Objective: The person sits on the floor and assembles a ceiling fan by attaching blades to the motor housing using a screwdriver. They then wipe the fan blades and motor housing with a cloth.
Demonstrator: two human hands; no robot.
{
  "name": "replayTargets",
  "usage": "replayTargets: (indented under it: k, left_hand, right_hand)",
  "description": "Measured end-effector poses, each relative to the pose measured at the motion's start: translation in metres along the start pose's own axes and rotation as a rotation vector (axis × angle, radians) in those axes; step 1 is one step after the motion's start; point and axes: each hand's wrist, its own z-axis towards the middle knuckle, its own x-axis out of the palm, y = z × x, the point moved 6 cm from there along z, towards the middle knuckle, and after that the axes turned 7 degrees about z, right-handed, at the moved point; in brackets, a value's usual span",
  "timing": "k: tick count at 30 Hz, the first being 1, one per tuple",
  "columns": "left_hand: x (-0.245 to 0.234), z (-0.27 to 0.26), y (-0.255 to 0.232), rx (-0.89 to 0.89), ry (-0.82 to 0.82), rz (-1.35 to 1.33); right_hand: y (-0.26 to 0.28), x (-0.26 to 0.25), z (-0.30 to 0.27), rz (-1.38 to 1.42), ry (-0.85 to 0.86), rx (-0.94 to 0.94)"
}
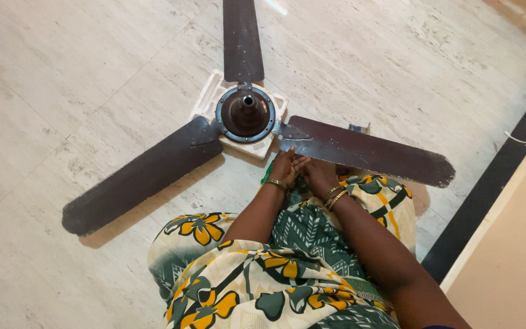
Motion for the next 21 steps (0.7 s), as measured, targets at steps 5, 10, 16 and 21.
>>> replayTargets:
  k: [5,10,16,21]
  left_hand:
    - [-0.004,-0.001,-0.014,0.050,0.046,-0.011]
    - [-0.005,0.000,-0.018,0.055,0.036,-0.016]
    - [-0.009,-0.001,-0.016,0.037,0.023,-0.026]
    - [-0.006,-0.004,-0.018,0.030,-0.013,0.010]
  right_hand:
    - [-0.025,0.046,0.002,0.209,0.224,0.251]
    - [-0.037,0.069,0.001,0.197,0.215,0.197]
    - [-0.033,0.068,0.001,0.189,0.208,0.200]
    - [-0.027,0.062,0.002,0.230,0.151,0.143]
